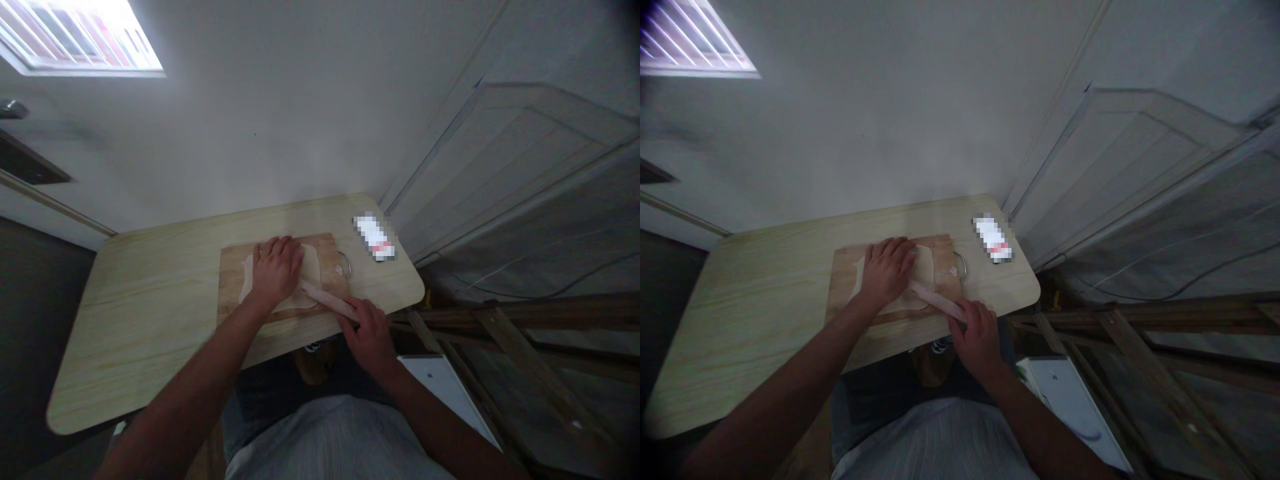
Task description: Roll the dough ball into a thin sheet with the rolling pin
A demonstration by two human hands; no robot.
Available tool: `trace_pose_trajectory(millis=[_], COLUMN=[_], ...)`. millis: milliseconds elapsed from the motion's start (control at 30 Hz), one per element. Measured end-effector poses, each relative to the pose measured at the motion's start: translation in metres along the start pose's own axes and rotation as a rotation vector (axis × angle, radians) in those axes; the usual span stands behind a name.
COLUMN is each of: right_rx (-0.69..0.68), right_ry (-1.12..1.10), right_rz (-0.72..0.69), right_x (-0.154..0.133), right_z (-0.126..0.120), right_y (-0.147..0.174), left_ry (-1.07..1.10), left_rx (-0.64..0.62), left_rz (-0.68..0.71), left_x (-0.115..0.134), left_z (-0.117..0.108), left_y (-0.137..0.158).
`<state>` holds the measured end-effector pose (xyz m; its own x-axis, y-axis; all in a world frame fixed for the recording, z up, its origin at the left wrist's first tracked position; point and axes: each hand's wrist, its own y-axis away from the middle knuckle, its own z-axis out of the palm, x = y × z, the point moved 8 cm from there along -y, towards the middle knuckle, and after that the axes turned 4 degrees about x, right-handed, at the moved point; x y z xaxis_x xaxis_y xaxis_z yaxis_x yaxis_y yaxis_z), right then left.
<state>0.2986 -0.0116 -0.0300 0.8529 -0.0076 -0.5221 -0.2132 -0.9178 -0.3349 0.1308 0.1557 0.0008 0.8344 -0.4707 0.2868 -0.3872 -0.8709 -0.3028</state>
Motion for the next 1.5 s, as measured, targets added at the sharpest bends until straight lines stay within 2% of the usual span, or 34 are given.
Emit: trace_pose_trajectory(millis=[133, 267, 400, 600, 800, 1000, 1100, 1200, 1367, 1500], right_rx=[0.01, -0.005, -0.021, 0.004, -0.024, -0.073, -0.123, -0.14, -0.133, -0.198], right_ry=[0.02, 0.034, 0.01, -0.011, -0.036, 0.025, 0.038, 0.058, 0.101, 0.115], right_rz=[0.003, -0.023, -0.016, 0.034, 0.082, 0.078, 0.069, 0.055, 0.011, 0.0], right_x=[0.01, 0.009, 0.005, 0.017, 0.033, 0.037, 0.033, 0.022, -0.008, -0.029], right_z=[-0.001, 0.0, 0.0, -0.002, -0.003, -0.004, -0.002, -0.001, -0.002, 0.005], right_y=[-0.016, -0.025, -0.019, -0.018, -0.034, -0.049, -0.048, -0.039, -0.002, 0.023], left_ry=[-0.043, -0.066, -0.039, -0.008, -0.033, -0.008, 0.015, 0.025, 0.004, -0.021], left_rx=[-0.032, -0.026, -0.001, -0.026, -0.029, 0.006, 0.012, 0.019, 0.054, 0.031], left_rz=[-0.016, -0.024, 0.006, 0.093, 0.032, 0.033, 0.007, -0.026, 0.014, 0.011], left_x=[-0.005, -0.003, 0.002, 0.017, 0.028, 0.037, 0.03, 0.015, 0.0, -0.004], left_z=[-0.01, -0.01, -0.002, 0.018, 0.036, 0.04, 0.034, 0.026, 0.004, -0.005], left_y=[0.035, 0.036, 0.008, -0.039, -0.08, -0.106, -0.092, -0.059, -0.001, 0.021])
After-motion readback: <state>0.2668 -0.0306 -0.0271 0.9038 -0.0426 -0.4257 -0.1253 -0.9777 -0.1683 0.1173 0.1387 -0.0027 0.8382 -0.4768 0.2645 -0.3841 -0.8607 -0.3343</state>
